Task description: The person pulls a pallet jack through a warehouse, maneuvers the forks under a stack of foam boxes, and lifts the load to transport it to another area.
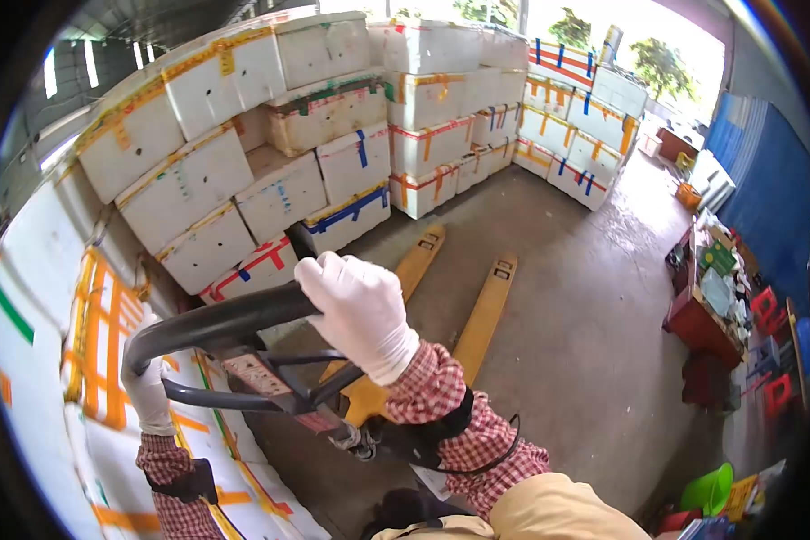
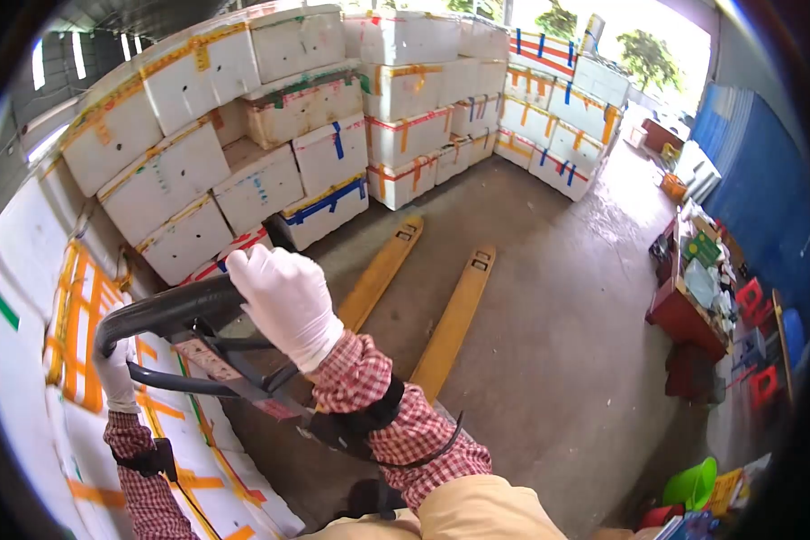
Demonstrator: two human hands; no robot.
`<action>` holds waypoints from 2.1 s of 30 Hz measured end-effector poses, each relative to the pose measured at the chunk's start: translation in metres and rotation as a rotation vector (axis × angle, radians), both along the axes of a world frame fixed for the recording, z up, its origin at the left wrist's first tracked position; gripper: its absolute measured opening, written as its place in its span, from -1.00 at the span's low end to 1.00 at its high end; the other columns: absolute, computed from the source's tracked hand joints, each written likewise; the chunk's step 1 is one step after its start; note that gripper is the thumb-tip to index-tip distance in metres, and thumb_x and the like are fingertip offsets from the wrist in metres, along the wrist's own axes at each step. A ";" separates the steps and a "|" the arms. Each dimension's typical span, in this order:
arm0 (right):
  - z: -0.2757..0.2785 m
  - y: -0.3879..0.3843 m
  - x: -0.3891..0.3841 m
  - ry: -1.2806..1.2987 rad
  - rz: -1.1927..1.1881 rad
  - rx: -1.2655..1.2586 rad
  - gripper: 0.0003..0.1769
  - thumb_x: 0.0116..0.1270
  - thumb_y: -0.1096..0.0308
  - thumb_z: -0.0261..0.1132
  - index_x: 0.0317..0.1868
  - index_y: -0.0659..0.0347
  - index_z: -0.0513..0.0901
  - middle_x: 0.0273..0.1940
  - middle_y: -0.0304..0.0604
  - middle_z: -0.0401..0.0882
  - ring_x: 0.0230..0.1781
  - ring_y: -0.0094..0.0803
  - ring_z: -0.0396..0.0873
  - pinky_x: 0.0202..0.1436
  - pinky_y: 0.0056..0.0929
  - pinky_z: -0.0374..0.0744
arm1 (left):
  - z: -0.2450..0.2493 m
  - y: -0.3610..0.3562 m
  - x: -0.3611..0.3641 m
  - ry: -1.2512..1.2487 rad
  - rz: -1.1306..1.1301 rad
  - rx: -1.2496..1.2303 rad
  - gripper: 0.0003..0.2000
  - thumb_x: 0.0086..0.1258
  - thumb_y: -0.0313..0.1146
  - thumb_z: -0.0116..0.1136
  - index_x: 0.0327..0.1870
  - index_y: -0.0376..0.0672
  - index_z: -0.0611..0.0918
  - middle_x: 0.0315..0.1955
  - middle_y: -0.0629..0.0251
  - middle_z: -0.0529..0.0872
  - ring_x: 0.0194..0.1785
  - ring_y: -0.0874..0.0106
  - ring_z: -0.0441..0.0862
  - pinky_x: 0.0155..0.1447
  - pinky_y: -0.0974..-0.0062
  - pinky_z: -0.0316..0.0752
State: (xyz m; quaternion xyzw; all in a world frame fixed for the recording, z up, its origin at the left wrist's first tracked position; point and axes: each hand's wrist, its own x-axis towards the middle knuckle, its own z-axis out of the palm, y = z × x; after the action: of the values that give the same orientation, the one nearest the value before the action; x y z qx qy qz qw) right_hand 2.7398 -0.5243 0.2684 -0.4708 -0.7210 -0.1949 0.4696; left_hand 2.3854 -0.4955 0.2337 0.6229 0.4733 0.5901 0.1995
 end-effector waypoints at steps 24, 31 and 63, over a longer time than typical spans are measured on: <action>-0.007 0.455 0.068 0.073 -0.494 -0.093 -0.69 -0.07 0.40 0.42 -0.30 0.06 0.48 -0.45 -0.19 0.43 -0.43 -0.25 0.56 -0.37 -0.30 0.53 | 0.014 0.629 0.153 -0.053 -0.606 -0.164 -0.55 0.26 -0.77 0.03 0.16 -0.18 0.59 -0.03 0.41 0.66 -0.34 0.73 0.44 -0.30 0.74 0.38; -0.010 0.539 0.143 0.107 -0.732 0.007 -0.61 -0.14 0.37 0.49 -0.24 0.04 0.58 -0.41 -0.19 0.50 -0.36 -0.21 0.58 -0.31 -0.30 0.55 | 0.004 0.764 0.268 -0.014 -0.884 -0.177 -0.63 0.36 -0.68 0.10 0.19 -0.21 0.57 -0.12 0.45 0.67 -0.30 0.72 0.47 -0.23 0.77 0.40; -0.045 0.815 0.884 0.072 -1.198 -0.129 -0.61 0.03 0.26 0.48 -0.08 0.08 0.65 -0.27 -0.04 0.69 -0.26 -0.11 0.69 -0.22 -0.28 0.60 | -0.035 1.111 1.132 0.151 -1.049 -0.014 -0.78 0.31 -0.47 0.24 -0.03 -0.22 0.67 -0.40 0.49 0.67 -0.36 0.67 0.51 -0.22 0.62 0.46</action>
State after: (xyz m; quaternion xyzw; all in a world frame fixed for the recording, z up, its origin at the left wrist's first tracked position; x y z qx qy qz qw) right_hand 3.6243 0.2910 0.2229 -0.8287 -0.3244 -0.3655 0.2728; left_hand 3.5178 0.6154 0.1987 0.8155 0.1150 0.3612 0.4374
